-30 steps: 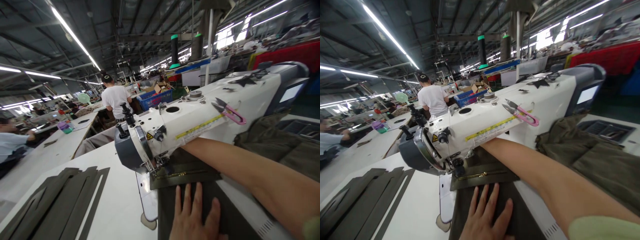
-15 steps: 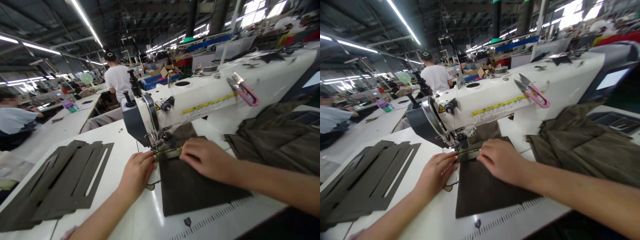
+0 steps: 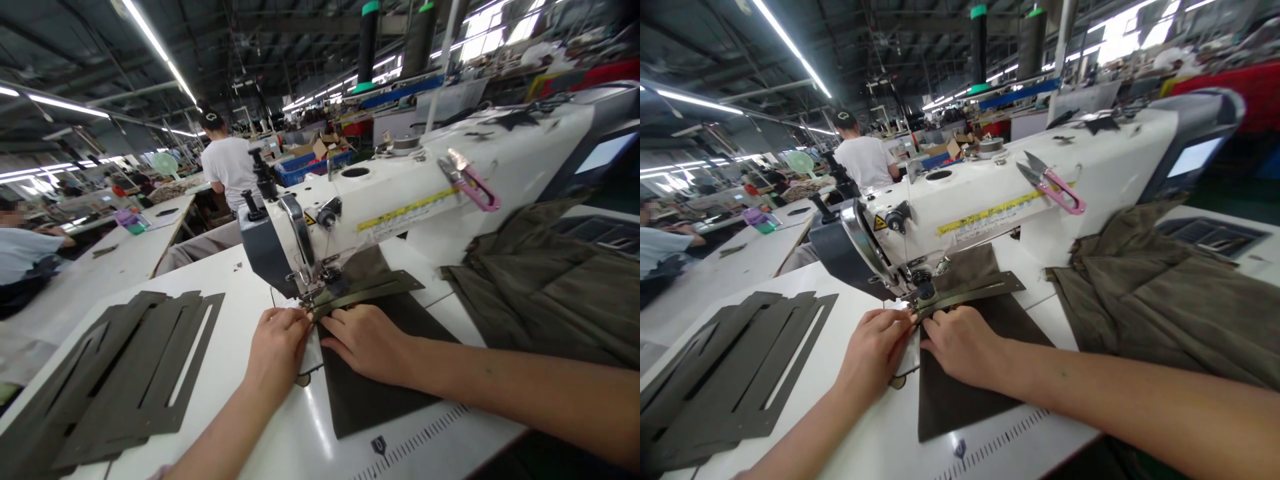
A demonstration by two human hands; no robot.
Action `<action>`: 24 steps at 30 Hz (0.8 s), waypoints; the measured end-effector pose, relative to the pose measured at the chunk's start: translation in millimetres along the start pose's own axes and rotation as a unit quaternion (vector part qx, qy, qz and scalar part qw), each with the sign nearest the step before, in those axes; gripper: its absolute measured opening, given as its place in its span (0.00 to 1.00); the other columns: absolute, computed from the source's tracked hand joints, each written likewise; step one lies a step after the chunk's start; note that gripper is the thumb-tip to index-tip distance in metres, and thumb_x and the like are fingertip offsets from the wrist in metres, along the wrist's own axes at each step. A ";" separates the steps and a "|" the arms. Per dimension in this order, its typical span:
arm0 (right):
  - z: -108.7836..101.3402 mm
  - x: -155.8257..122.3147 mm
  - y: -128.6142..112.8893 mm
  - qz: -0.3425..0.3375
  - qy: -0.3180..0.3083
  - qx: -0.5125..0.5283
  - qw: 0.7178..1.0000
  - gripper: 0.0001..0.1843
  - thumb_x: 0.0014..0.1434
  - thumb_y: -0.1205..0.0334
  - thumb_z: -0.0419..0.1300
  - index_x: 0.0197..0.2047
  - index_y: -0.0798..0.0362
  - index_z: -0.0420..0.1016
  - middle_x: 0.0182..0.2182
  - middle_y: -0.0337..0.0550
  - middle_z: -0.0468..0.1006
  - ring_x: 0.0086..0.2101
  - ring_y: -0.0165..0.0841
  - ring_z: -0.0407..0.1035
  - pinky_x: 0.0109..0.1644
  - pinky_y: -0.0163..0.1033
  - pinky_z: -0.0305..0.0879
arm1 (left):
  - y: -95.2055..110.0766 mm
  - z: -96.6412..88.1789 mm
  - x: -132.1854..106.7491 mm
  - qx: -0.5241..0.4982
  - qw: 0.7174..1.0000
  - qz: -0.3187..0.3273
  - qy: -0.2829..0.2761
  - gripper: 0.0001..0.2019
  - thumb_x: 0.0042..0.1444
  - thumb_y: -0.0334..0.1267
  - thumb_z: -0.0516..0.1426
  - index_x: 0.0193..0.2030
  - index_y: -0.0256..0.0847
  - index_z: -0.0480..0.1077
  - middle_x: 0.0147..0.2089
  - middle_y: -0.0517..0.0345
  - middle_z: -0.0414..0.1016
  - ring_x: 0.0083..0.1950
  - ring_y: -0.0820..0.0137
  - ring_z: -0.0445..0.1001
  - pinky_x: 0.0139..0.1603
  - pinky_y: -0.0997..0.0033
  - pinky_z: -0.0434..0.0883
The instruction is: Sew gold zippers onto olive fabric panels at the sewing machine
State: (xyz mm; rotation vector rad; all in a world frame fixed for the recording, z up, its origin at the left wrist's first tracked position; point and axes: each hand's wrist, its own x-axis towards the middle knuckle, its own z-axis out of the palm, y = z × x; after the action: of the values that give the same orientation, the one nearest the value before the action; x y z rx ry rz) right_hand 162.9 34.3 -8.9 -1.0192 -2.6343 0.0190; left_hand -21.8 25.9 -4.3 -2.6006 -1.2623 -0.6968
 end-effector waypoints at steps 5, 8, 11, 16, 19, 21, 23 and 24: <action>3.0 -3.8 2.0 -0.071 0.098 -0.034 0.992 0.12 0.64 0.66 0.49 0.36 0.58 0.73 0.30 0.47 0.73 0.32 0.38 0.67 0.35 0.43 0.62 | 6.6 2.0 -1.8 0.060 0.998 0.014 -0.020 0.09 0.58 0.27 0.51 0.43 0.35 0.70 0.41 0.50 0.72 0.40 0.62 0.70 0.43 0.59 0.67; 7.2 2.5 5.5 -0.042 0.126 -0.043 0.990 0.13 0.62 0.67 0.50 0.46 0.63 0.71 0.43 0.54 0.72 0.43 0.42 0.65 0.48 0.48 0.61 | 7.8 2.9 -2.5 0.068 0.998 0.015 -0.013 0.09 0.58 0.27 0.51 0.43 0.34 0.70 0.40 0.50 0.72 0.40 0.61 0.69 0.43 0.58 0.66; 12.1 7.3 9.8 -0.039 0.078 -0.019 0.996 0.17 0.60 0.69 0.51 0.51 0.67 0.67 0.49 0.56 0.69 0.48 0.42 0.63 0.53 0.46 0.60 | 7.6 3.6 -2.8 0.077 0.997 0.025 0.002 0.09 0.60 0.28 0.50 0.42 0.34 0.70 0.39 0.50 0.72 0.38 0.62 0.69 0.43 0.58 0.66; 11.5 7.4 13.4 -0.051 0.041 -0.016 0.998 0.18 0.60 0.69 0.52 0.52 0.69 0.67 0.50 0.57 0.69 0.49 0.42 0.62 0.55 0.46 0.59 | 6.9 3.1 -0.2 0.090 0.995 0.044 -0.007 0.11 0.61 0.28 0.47 0.40 0.34 0.70 0.39 0.50 0.72 0.39 0.62 0.69 0.45 0.58 0.65; 10.0 8.5 14.6 -0.052 0.034 -0.010 0.998 0.18 0.60 0.68 0.52 0.52 0.69 0.66 0.50 0.57 0.68 0.50 0.43 0.61 0.56 0.47 0.58 | 6.4 3.6 2.4 0.088 0.995 0.050 -0.002 0.12 0.62 0.29 0.46 0.40 0.34 0.70 0.38 0.50 0.72 0.39 0.63 0.70 0.45 0.58 0.66; 9.9 10.7 15.8 -0.059 0.035 -0.009 0.998 0.17 0.60 0.69 0.52 0.51 0.70 0.67 0.49 0.58 0.69 0.50 0.43 0.62 0.56 0.47 0.58 | 5.8 4.3 4.0 0.090 0.995 0.046 -0.002 0.12 0.62 0.29 0.46 0.38 0.34 0.70 0.37 0.50 0.72 0.38 0.63 0.70 0.44 0.58 0.66; 10.3 13.6 17.0 -0.066 0.040 -0.008 0.997 0.15 0.60 0.70 0.52 0.49 0.69 0.68 0.47 0.57 0.70 0.49 0.43 0.62 0.56 0.46 0.59 | 4.9 5.2 5.4 0.090 0.995 0.041 -0.004 0.12 0.62 0.29 0.46 0.37 0.34 0.71 0.36 0.50 0.72 0.37 0.63 0.70 0.42 0.59 0.67; 10.7 15.0 17.6 -0.068 0.045 -0.005 0.997 0.14 0.59 0.70 0.52 0.47 0.68 0.69 0.46 0.56 0.71 0.49 0.42 0.63 0.56 0.46 0.59 | 4.4 5.6 5.9 0.088 0.995 0.038 -0.004 0.12 0.62 0.29 0.46 0.36 0.34 0.71 0.35 0.51 0.72 0.37 0.63 0.70 0.42 0.59 0.67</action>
State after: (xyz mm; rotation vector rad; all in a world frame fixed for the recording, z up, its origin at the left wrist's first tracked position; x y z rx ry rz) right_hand 160.8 58.4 -16.9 -0.8225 -2.6174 -0.0705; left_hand -13.3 29.2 -6.2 -2.4961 -1.1627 -0.5353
